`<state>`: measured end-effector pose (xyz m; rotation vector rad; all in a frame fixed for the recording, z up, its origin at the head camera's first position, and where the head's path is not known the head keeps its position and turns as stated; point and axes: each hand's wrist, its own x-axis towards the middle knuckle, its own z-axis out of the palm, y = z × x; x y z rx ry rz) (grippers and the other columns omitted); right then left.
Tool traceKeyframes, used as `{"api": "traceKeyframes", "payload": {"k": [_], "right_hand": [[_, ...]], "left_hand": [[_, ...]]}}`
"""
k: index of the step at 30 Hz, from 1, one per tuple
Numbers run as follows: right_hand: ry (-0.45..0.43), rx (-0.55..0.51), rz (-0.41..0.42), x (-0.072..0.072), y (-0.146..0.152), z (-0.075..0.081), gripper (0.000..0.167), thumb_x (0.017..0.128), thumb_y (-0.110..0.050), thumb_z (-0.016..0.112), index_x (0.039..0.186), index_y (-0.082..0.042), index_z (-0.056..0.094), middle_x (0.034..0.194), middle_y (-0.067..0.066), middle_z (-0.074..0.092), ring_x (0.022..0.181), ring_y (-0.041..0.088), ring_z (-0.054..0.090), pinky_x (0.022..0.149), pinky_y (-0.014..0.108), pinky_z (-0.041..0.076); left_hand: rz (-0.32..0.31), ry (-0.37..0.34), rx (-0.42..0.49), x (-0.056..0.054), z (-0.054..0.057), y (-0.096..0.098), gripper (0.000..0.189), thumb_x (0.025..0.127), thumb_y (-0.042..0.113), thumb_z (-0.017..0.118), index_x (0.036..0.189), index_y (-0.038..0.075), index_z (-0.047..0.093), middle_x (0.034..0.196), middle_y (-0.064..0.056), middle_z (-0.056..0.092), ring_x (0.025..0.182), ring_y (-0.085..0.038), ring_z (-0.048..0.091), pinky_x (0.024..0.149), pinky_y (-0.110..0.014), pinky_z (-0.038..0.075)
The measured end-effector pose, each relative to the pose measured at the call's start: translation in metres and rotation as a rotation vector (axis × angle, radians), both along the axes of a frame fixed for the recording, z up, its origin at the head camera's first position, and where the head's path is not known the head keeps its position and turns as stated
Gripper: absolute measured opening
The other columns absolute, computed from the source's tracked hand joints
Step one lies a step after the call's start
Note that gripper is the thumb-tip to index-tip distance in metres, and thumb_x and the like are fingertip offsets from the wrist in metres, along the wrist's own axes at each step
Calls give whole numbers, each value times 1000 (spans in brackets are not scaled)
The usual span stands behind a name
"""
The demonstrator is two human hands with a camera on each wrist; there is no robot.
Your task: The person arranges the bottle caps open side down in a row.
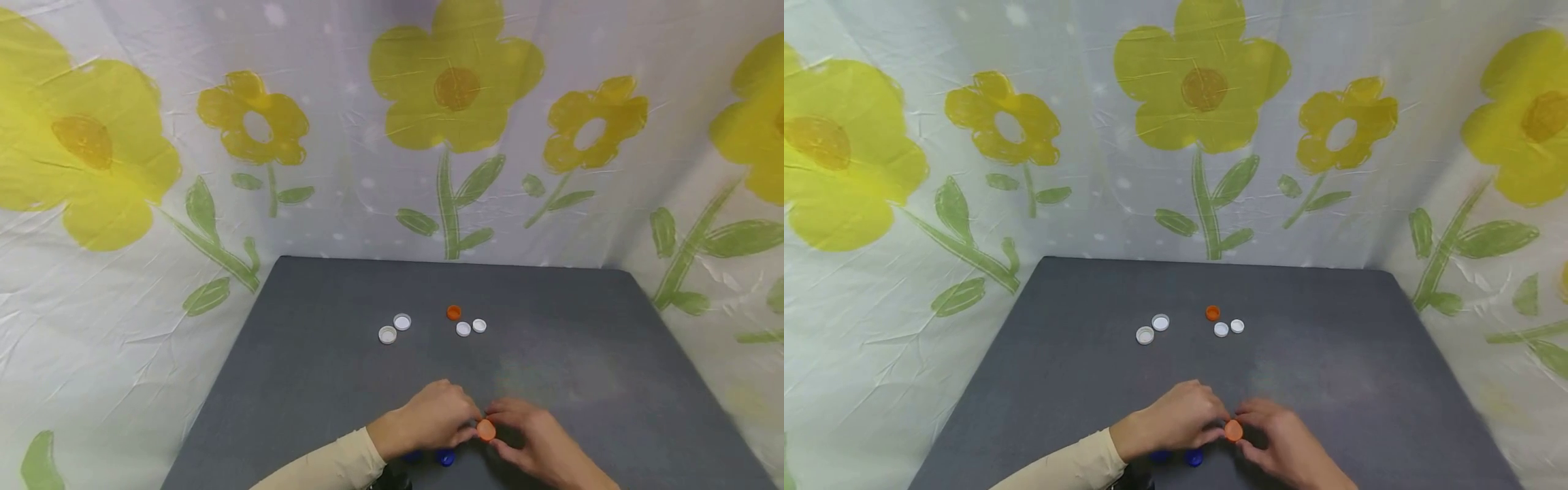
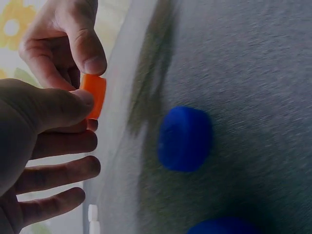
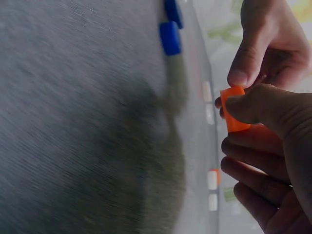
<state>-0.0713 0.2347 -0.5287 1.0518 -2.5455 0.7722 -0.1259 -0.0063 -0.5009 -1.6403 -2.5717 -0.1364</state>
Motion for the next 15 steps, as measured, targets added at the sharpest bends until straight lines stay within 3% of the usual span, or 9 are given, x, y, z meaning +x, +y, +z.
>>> {"api": "traceKeyframes", "payload": {"k": [5,12,15], "right_hand": [[-48,25,39,6,-2,-9,34,85,-15,95,114,-24,82,119,-11,76,105,12,74,86,23,60],[-358,163,3,10,-2,-8,29,98,-35,84,124,-21,82,134,2,75,124,35,71,92,44,64],[-402,199,-5,10,-2,-7,31,98,-36,84,125,-21,83,137,5,75,128,41,69,95,49,63]], "left_hand": [[-30,45,-58,5,-9,1,6,97,41,82,97,35,82,89,23,76,80,1,69,66,-21,47],[-34,64,-82,13,-19,2,10,94,41,84,88,36,77,80,21,73,74,-2,68,65,-24,50],[-30,71,-96,16,-20,3,8,95,42,83,92,36,78,82,20,75,76,-2,69,66,-24,49]]}}
